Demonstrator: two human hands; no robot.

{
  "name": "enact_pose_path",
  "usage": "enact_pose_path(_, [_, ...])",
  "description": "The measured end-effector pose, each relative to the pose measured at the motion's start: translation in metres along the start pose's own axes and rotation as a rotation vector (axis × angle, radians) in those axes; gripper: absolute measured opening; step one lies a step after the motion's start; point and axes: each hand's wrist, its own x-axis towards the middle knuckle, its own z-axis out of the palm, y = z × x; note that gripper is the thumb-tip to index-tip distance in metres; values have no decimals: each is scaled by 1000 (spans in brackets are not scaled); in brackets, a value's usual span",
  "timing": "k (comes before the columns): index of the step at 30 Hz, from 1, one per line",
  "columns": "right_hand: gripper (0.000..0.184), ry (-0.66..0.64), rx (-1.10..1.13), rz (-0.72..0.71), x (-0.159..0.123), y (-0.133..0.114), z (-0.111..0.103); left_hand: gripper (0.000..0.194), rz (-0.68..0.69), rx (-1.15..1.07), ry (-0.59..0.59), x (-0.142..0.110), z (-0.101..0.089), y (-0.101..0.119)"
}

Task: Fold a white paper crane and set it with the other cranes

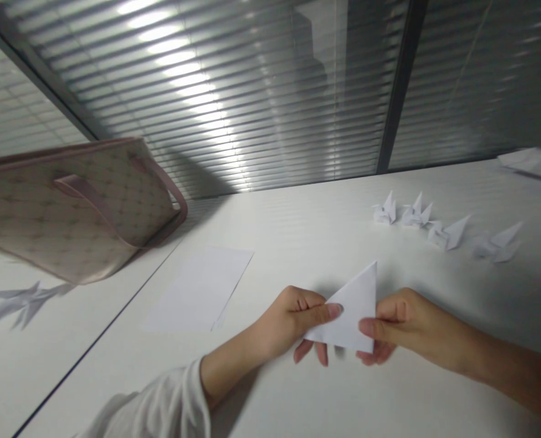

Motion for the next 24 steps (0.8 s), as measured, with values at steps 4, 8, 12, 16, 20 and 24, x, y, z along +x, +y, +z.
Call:
enact_pose_path(4, [48, 16, -9, 8, 0, -1, -1, 40, -8, -5, 3, 0, -1, 0])
enact_pose_path(8, [49, 59, -78, -74, 0, -4, -3, 41, 47, -114, 126, 2, 2, -4])
enact_pose_path(12, [25, 144, -272, -171, -2, -6, 3, 42, 104, -260, 264, 5, 11, -8])
enact_pose_path(16, [22, 285, -317, -204, 0, 1, 13, 42, 109, -310, 314, 6, 24, -11])
enact_pose_path(20, [30, 364, -297, -239, 2, 8, 21, 43, 150, -324, 367, 6, 34, -13])
enact_pose_path(24, [33, 397, -239, -249, 2, 7, 29, 43, 189, -342, 406, 6, 40, -12])
